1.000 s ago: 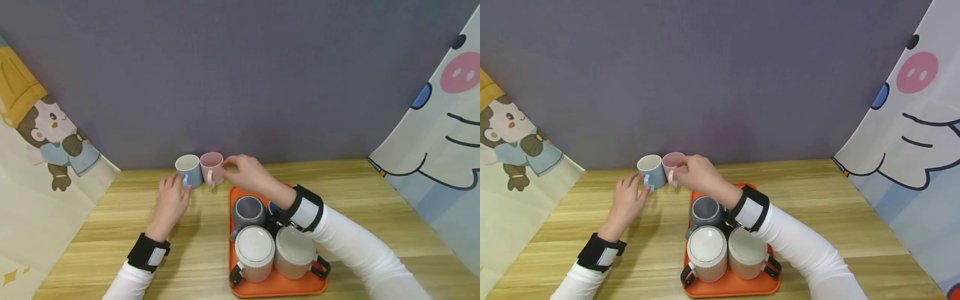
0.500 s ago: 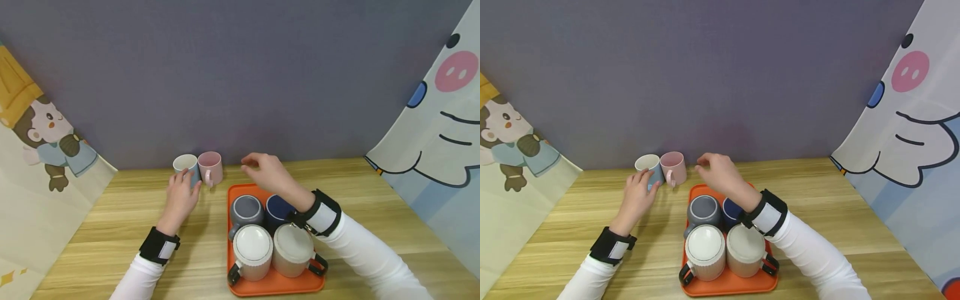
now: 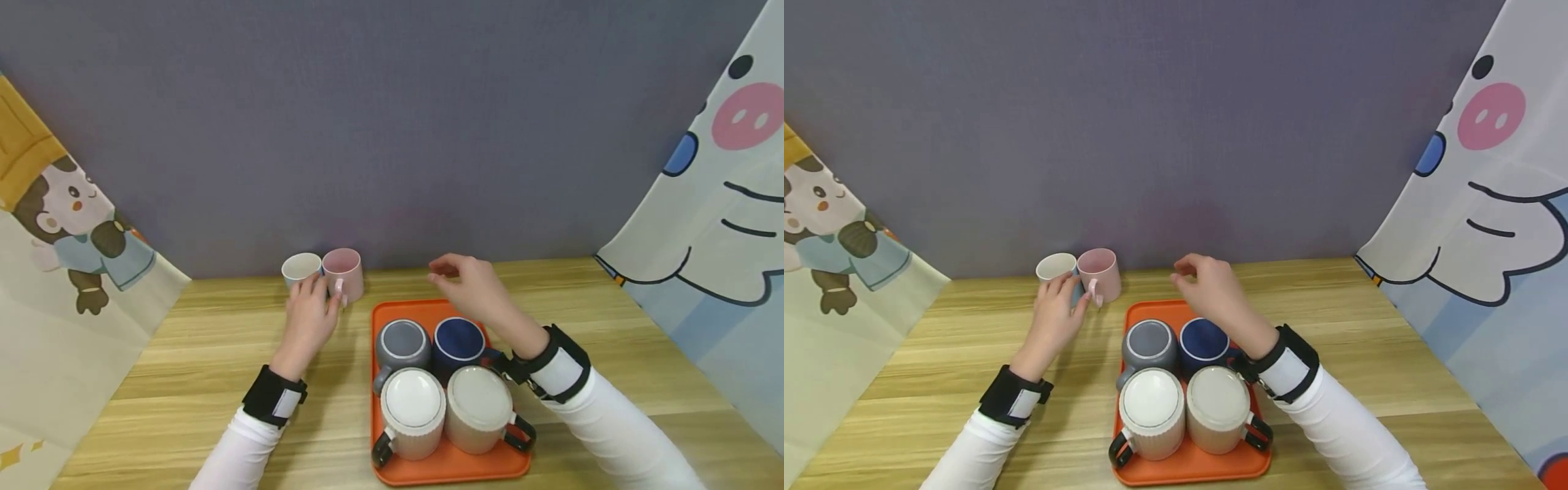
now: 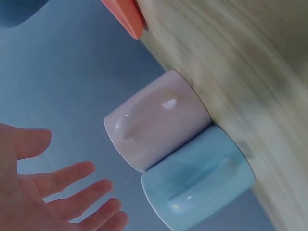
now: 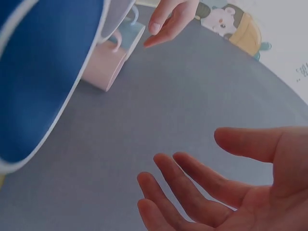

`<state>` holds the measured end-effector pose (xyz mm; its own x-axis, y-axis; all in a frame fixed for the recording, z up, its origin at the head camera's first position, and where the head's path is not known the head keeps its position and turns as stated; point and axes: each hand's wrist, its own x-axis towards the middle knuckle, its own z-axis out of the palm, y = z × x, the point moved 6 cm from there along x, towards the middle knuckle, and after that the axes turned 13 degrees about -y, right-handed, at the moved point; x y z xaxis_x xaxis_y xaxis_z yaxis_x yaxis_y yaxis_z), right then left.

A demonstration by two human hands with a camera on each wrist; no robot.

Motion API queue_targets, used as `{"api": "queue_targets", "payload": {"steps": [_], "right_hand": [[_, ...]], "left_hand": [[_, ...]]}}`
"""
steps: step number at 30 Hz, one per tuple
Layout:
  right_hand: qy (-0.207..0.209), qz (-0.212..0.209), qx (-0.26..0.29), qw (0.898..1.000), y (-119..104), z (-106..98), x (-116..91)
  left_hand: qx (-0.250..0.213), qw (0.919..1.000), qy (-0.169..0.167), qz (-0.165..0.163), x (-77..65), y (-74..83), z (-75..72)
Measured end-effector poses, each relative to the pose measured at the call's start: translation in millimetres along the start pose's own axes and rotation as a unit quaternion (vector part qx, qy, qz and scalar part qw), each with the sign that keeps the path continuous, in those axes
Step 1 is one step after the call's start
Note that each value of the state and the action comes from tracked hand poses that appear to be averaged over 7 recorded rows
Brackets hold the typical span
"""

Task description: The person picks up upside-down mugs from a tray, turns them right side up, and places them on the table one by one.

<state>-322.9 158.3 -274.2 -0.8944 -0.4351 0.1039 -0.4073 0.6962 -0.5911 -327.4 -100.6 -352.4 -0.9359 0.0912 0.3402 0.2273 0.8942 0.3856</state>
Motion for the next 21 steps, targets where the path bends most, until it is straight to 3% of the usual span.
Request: {"api": "queue_targets", "payload": {"steps": [5, 21], "right_hand": [[-0.002, 0.022, 0.009, 1.0, 14.7, -2.8, -7.5], [0.022, 0.033, -0.008, 0.999, 56.5, 1.4, -32.2]], "left_hand": [[0.003, 0.9999, 0.008, 0.01, 2.8, 4.7, 1.7], [-0.011, 0.9998, 0.005, 0.015, 12.0, 23.7, 12.3]]}}
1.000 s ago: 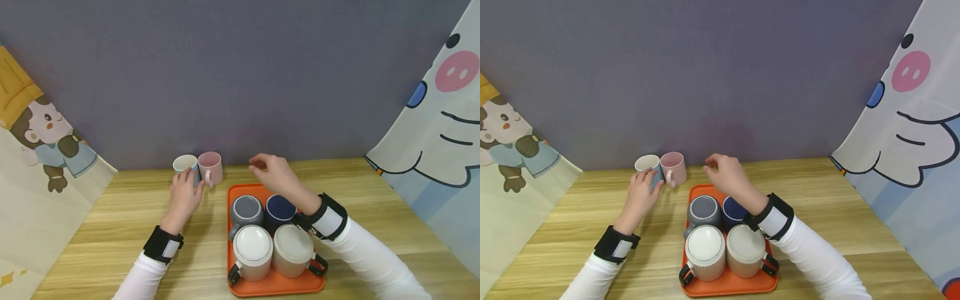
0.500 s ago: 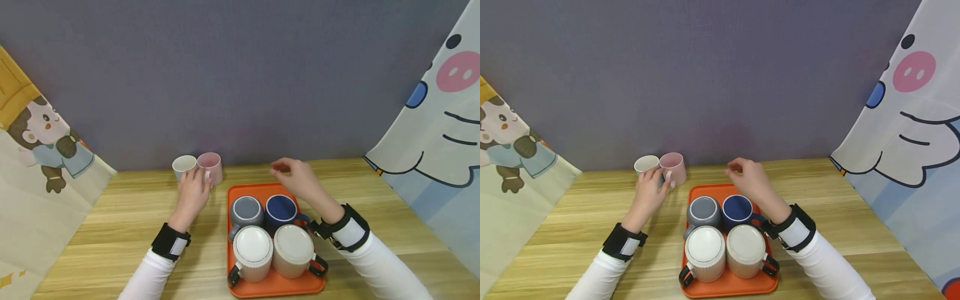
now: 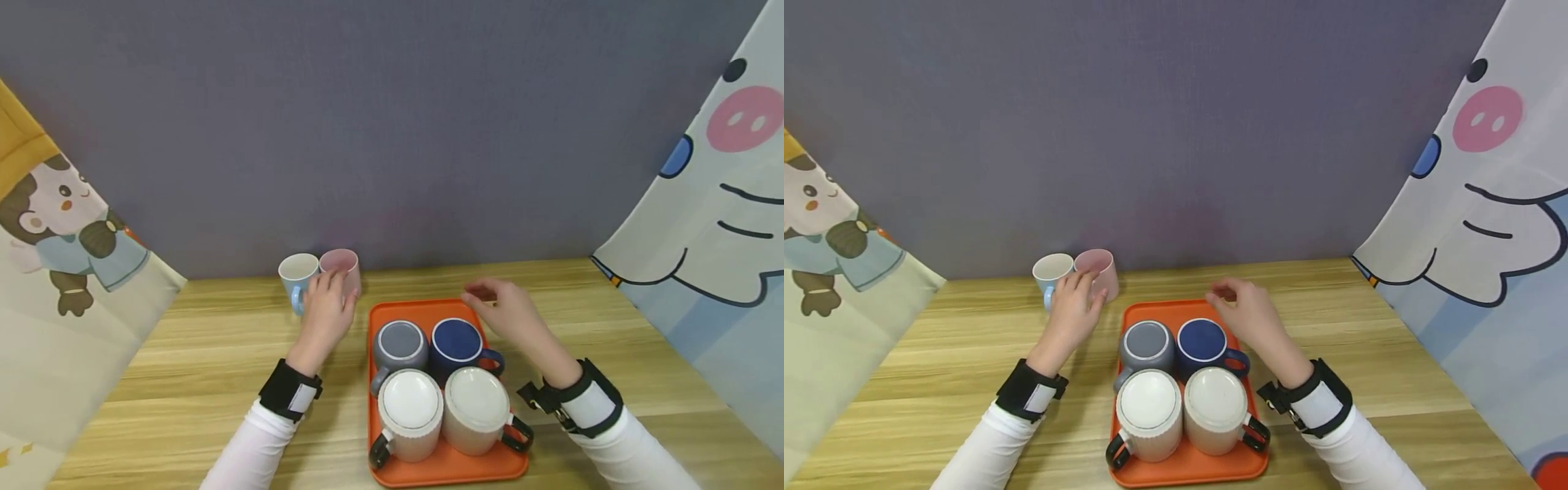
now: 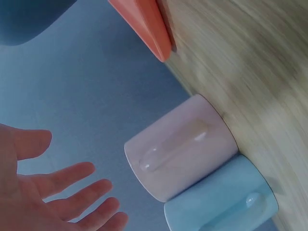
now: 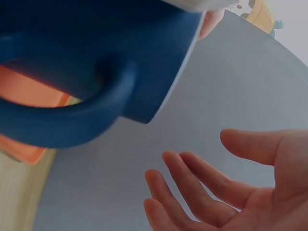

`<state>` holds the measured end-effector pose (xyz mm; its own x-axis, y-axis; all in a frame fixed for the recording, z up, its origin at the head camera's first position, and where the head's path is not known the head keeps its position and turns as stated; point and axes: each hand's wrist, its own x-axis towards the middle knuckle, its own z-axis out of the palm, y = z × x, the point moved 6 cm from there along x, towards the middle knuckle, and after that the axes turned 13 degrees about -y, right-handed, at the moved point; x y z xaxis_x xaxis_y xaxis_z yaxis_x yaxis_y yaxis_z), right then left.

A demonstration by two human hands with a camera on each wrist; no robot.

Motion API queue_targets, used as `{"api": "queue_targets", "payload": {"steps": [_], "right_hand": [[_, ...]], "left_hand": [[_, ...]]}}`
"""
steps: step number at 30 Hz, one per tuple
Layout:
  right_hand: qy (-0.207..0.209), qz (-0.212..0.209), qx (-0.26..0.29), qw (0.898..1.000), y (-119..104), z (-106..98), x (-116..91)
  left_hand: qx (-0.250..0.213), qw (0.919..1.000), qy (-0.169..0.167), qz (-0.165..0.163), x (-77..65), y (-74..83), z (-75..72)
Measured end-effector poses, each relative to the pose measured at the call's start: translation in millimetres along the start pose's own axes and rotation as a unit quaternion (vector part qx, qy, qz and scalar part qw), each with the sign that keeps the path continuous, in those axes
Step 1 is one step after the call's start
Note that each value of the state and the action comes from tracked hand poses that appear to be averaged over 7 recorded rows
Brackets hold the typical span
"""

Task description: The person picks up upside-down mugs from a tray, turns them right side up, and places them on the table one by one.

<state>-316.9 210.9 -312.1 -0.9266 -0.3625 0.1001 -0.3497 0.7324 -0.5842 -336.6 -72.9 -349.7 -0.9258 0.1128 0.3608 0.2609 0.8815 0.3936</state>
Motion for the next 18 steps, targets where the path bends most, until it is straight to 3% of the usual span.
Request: {"api": "queue_targets", "payload": {"steps": [12, 18], "right_hand": [[0.007, 0.013, -0.01, 1.0, 26.8, 2.5, -18.2], [0.007, 0.013, -0.028, 0.999, 37.1, 5.9, -25.1]], "left_hand": [[0.006, 0.9999, 0.005, 0.011, 3.8, 12.6, 5.3], [0.001, 0.9993, 0.024, 0.028, 5.2, 16.9, 7.5]]}}
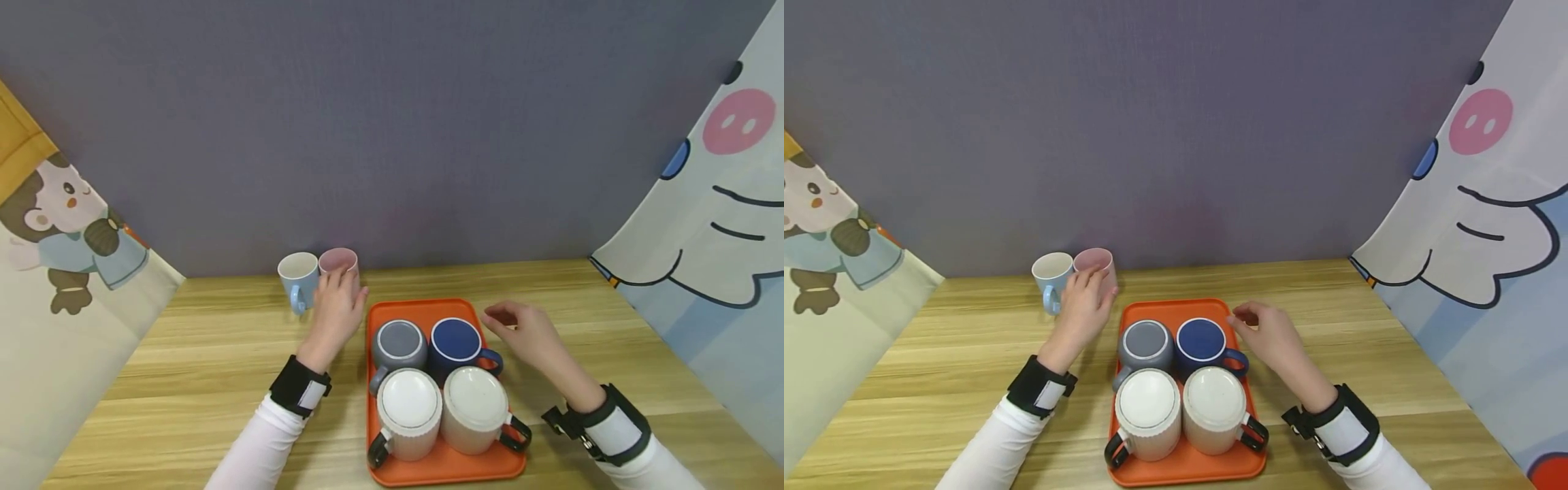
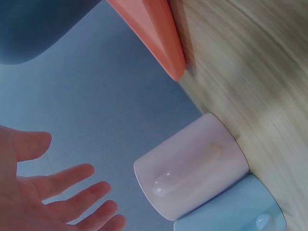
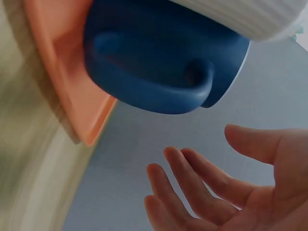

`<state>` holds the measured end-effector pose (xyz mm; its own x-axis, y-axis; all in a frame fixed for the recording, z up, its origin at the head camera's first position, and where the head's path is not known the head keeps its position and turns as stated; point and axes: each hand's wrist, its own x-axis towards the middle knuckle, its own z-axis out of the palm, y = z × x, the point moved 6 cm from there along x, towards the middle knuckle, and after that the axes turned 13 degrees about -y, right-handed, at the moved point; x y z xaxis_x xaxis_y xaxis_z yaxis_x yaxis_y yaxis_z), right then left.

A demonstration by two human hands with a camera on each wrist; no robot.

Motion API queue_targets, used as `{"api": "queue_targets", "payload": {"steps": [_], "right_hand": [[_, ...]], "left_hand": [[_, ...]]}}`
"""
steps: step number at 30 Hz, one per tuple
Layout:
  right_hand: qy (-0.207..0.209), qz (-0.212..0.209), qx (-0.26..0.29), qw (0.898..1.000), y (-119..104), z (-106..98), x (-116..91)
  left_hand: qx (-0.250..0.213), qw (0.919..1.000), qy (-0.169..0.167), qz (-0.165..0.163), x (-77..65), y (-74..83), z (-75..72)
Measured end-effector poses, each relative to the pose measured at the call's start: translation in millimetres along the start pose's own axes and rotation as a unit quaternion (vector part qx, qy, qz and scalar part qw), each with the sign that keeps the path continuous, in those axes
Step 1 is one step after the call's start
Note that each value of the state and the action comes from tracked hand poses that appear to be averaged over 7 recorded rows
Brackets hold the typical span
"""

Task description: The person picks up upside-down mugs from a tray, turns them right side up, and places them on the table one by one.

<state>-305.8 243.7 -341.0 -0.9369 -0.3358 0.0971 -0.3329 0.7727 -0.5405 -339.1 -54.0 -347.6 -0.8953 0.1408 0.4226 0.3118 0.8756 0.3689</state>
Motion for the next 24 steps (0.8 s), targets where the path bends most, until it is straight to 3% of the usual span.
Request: {"api": "queue_targets", "payload": {"steps": [5, 13, 19, 24], "right_hand": [[-0.01, 0.006, -0.01, 1.0, 6.0, 3.9, -5.0], [-0.027, 0.015, -0.018, 0.999, 9.1, 13.7, -15.8], [-0.042, 0.025, -0.009, 0.999, 10.6, 20.3, -20.1], [-0.052, 0.01, 0.005, 0.999, 11.8, 26.8, -21.7]], "left_hand": [[-0.008, 1.0, -0.002, 0.002, 2.0, 3.0, 2.6], [-0.011, 0.9992, -0.037, -0.011, 5.8, 8.1, 9.7], [-0.009, 0.9995, -0.031, -0.004, 8.2, 12.8, 11.9], [-0.003, 0.9994, -0.034, -0.004, 9.7, 16.9, 13.6]]}}
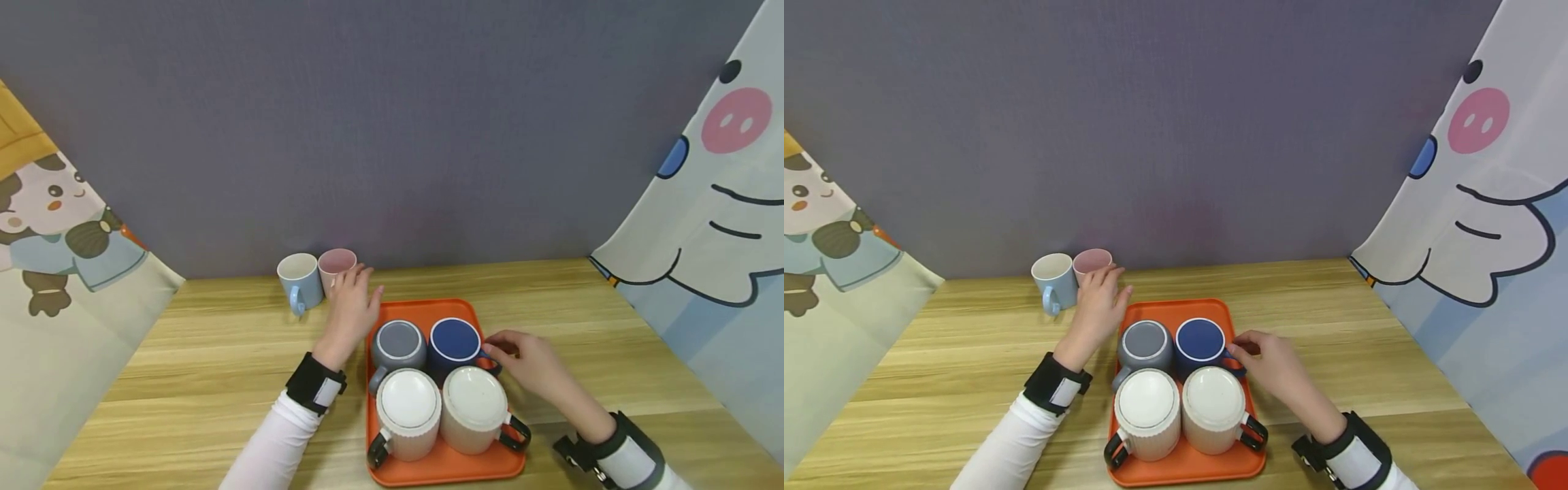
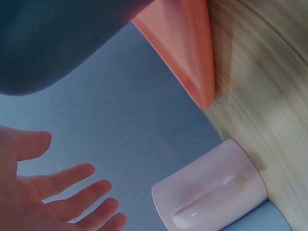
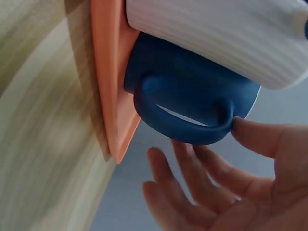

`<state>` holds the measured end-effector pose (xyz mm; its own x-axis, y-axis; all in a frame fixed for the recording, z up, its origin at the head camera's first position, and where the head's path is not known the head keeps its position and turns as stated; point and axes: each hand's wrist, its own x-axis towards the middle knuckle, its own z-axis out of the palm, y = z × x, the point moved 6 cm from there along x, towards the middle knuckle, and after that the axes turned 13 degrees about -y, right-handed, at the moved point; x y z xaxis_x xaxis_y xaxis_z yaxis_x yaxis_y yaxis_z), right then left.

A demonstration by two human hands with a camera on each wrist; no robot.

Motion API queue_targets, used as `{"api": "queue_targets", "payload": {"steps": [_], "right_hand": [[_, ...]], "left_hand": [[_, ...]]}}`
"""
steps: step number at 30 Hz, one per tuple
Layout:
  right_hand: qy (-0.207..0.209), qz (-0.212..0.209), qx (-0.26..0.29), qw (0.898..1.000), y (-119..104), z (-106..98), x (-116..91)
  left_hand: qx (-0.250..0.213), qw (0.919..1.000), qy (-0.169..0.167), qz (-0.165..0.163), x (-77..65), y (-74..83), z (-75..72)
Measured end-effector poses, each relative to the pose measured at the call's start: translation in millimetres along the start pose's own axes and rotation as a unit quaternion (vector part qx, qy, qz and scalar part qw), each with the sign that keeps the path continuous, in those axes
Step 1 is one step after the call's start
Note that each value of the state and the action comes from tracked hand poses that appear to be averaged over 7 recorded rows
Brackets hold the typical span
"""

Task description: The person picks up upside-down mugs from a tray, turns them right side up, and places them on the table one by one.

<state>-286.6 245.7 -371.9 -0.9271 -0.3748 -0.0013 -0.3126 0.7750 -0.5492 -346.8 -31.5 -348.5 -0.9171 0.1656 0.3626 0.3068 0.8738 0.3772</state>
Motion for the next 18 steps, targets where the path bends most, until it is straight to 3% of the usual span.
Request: {"api": "queue_targets", "payload": {"steps": [12, 18], "right_hand": [[-0.028, -0.069, 0.074, 0.994, 6.2, 13.4, -0.1], [-0.043, -0.106, 0.088, 0.99, 11.1, 18.1, 2.4]], "left_hand": [[0.017, 0.9998, -0.004, 0.013, 0.1, 13.5, 4.3], [0.005, 0.9995, -0.025, 0.016, -0.7, 20.8, 7.0]]}}
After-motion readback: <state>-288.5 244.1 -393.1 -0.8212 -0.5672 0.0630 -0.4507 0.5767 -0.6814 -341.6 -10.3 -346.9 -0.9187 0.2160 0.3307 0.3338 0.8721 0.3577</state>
